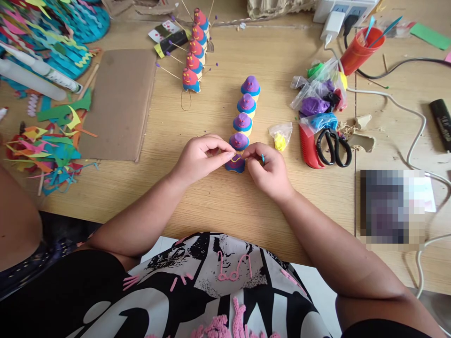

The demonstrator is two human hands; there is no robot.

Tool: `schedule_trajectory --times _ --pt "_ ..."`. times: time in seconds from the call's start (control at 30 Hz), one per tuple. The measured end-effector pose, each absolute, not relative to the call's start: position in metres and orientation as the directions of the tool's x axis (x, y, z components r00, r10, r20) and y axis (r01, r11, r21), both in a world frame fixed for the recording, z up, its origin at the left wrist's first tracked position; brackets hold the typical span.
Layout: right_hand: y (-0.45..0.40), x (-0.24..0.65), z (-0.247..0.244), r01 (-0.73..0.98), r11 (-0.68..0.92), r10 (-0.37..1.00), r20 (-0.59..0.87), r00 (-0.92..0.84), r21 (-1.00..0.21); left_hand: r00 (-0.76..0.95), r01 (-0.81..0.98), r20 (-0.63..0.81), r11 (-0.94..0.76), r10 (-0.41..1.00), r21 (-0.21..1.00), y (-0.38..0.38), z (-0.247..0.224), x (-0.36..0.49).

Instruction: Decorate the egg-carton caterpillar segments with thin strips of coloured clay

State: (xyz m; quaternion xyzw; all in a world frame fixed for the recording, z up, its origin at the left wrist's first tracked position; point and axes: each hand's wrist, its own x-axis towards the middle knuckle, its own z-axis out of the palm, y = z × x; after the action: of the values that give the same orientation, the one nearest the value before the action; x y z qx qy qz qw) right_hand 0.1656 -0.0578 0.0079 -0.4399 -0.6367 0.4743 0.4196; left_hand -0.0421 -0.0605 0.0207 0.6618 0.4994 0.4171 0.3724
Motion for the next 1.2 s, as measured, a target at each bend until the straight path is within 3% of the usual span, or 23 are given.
schedule_trajectory --times 0.9,1.2 --pt "-0.0587 0.1606 0.0096 0.119 0.136 0.948 0.094 -0.305 -0.984 0.173 0.366 0.186 -0.239 0.967 0.900 -0.0615 0.0228 -0.0415" --pt "-0.0570 0.1646 0.0077 0.146 0.212 0.953 0.171 -0.250 -0.966 0.163 0.357 0.177 -0.226 0.971 0.907 -0.0618 0.0227 -0.0411"
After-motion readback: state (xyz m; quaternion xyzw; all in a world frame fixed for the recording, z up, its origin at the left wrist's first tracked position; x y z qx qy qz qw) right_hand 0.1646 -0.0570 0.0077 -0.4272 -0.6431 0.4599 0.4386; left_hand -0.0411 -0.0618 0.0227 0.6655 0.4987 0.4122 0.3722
